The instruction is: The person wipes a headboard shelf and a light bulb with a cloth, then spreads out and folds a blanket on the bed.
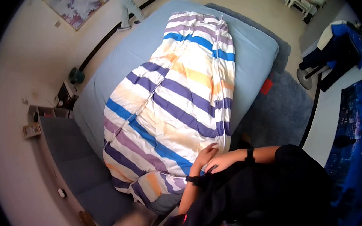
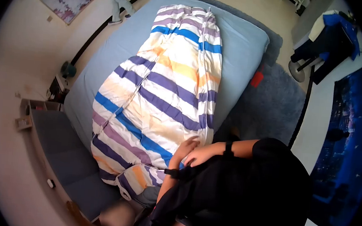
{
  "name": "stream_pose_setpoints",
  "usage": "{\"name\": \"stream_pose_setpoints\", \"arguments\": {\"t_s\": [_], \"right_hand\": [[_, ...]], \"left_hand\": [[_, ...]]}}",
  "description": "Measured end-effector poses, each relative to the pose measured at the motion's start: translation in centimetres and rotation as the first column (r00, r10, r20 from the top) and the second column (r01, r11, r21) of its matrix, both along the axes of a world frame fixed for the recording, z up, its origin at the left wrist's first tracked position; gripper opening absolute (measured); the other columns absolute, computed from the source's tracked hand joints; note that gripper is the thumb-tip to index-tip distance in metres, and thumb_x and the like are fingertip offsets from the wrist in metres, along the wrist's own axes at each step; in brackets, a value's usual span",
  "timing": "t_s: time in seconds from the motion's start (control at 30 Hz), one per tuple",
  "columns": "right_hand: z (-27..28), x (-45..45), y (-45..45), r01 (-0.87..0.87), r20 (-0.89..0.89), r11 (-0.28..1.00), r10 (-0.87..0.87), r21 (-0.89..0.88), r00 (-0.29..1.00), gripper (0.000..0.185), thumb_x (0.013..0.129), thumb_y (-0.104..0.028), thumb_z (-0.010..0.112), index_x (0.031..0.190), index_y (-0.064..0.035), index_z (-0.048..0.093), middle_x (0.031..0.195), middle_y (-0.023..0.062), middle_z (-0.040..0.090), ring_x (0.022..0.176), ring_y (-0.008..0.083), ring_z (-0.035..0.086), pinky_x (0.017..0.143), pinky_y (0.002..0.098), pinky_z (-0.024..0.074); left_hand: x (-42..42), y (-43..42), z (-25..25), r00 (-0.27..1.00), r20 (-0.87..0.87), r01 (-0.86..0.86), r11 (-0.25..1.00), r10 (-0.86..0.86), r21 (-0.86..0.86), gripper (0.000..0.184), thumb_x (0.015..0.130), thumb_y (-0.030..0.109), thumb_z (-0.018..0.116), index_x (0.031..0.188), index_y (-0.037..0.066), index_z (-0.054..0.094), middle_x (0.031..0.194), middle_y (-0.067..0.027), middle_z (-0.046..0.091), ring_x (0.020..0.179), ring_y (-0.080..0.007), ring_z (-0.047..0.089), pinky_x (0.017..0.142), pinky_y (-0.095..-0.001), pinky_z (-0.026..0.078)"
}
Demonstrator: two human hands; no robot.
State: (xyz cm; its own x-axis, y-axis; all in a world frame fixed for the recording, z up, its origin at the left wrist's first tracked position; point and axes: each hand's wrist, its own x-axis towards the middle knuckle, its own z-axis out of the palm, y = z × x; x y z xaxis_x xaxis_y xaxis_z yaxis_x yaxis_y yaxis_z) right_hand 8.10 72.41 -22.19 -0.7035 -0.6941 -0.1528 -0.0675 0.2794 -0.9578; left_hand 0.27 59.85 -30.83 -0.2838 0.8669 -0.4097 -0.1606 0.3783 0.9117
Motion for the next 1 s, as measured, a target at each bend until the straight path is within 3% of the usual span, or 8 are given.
{"name": "stream_pose_setpoints", "arguments": {"t_s": [0.07, 0.13, 0.2, 0.27, 0.33, 0.4, 0.6, 1.0], "right_hand": [[0.0, 2.0, 5.5, 0.260, 0.188, 0.965, -0.252, -0.023, 0.949, 0.028, 0.082, -0.014, 0.050, 0.107, -0.0037, 0.057, 0.100, 0.0138, 0.061, 0.088, 0.0243, 0.060, 0.077, 0.0310, 0.0456], [-0.1, 4.8, 12.2, 0.496, -0.088, 0.864, -0.489, 0.090, 0.868, 0.025, 0.082, -0.013, 0.048, 0.103, -0.0060, 0.059, 0.089, 0.0114, 0.063, 0.078, 0.0224, 0.061, 0.070, 0.0305, 0.0469], [0.4, 8.3, 19.6, 0.643, -0.050, 0.733, -0.650, 0.223, 0.758, 0.018, 0.081, -0.009, 0.046, 0.089, -0.0037, 0.061, 0.075, 0.0059, 0.063, 0.066, 0.0172, 0.060, 0.061, 0.0287, 0.0457], [-1.0, 12.3, 26.2, 0.827, -0.182, 0.563, -0.812, 0.013, 0.555, 0.016, 0.080, -0.007, 0.045, 0.073, -0.0021, 0.059, 0.062, 0.0050, 0.059, 0.056, 0.0150, 0.055, 0.054, 0.0286, 0.0428], [0.3, 15.8, 30.5, 0.976, -0.191, 0.219, -0.958, -0.008, 0.213, 0.017, 0.078, -0.004, 0.045, 0.063, -0.0015, 0.053, 0.055, 0.0053, 0.053, 0.048, 0.0114, 0.048, 0.046, 0.0264, 0.0376], [2.1, 19.2, 34.6, 0.992, -0.214, 0.113, -0.972, -0.056, 0.099, 0.018, 0.076, 0.000, 0.042, 0.060, -0.0006, 0.047, 0.048, 0.0045, 0.042, 0.042, 0.0076, 0.037, 0.040, 0.0251, 0.0288], [-1.4, 24.1, 43.0, 0.954, -0.332, -0.178, -0.908, -0.242, -0.254, 0.021, 0.073, 0.006, 0.037, 0.052, -0.0010, 0.039, 0.046, 0.0013, 0.031, 0.040, 0.0057, 0.024, 0.039, 0.0243, 0.0167], [1.3, 4.4, 58.2, 0.960, -0.329, 0.245, -0.925, -0.132, 0.191, 0.014, 0.072, 0.002, 0.042, 0.059, 0.0015, 0.048, 0.048, 0.0102, 0.041, 0.041, 0.0145, 0.043, 0.042, 0.0290, 0.0331]], "left_hand": [[1.5, 2.2, -6.6, 0.945, -0.299, 0.121, 0.991, -0.134, -0.060, 0.040, 0.079, 0.023, 0.055, 0.113, 0.003, 0.053, 0.082, -0.0178, 0.064, 0.075, -0.0266, 0.064, 0.067, -0.0340, 0.049], [3.4, 4.3, -9.0, 0.972, -0.179, 0.061, 0.900, -0.151, -0.431, 0.033, 0.076, 0.026, 0.056, 0.099, 0.003, 0.060, 0.075, -0.0189, 0.063, 0.072, -0.0297, 0.063, 0.068, -0.0361, 0.048], [4.6, 6.4, -10.1, 0.871, -0.428, -0.014, 0.858, -0.241, -0.513, 0.034, 0.073, 0.032, 0.061, 0.085, 0.000, 0.063, 0.071, -0.0193, 0.062, 0.071, -0.0283, 0.062, 0.064, -0.0388, 0.047], [6.3, 7.3, -11.2, 0.801, -0.591, -0.379, 0.844, 0.094, -0.380, 0.033, 0.072, 0.034, 0.061, 0.076, 0.001, 0.064, 0.072, -0.0191, 0.062, 0.068, -0.0327, 0.060, 0.061, -0.0399, 0.046], [7.3, 9.2, -8.6, 0.581, -0.800, -0.585, 0.760, 0.149, -0.283, 0.021, 0.066, 0.019, 0.058, 0.061, -0.001, 0.055, 0.057, -0.0188, 0.054, 0.050, -0.0291, 0.051, 0.052, -0.0422, 0.039], [7.6, 13.1, -4.5, 0.571, -0.767, -0.663, 0.714, 0.292, -0.222, 0.019, 0.065, 0.012, 0.055, 0.055, -0.002, 0.046, 0.054, -0.0196, 0.049, 0.046, -0.0322, 0.044, 0.049, -0.0419, 0.036], [5.2, 27.4, 0.3, 0.461, -0.870, -0.568, 0.811, 0.172, -0.141, 0.017, 0.070, 0.013, 0.050, 0.059, 0.000, 0.047, 0.056, -0.0211, 0.049, 0.051, -0.0397, 0.048, 0.048, -0.0447, 0.036], [-4.2, 37.4, -2.6, 0.373, -0.891, -0.684, 0.725, 0.258, -0.076, 0.013, 0.071, 0.010, 0.048, 0.062, 0.001, 0.044, 0.060, -0.0212, 0.049, 0.059, -0.0409, 0.050, 0.053, -0.0452, 0.038]]}}
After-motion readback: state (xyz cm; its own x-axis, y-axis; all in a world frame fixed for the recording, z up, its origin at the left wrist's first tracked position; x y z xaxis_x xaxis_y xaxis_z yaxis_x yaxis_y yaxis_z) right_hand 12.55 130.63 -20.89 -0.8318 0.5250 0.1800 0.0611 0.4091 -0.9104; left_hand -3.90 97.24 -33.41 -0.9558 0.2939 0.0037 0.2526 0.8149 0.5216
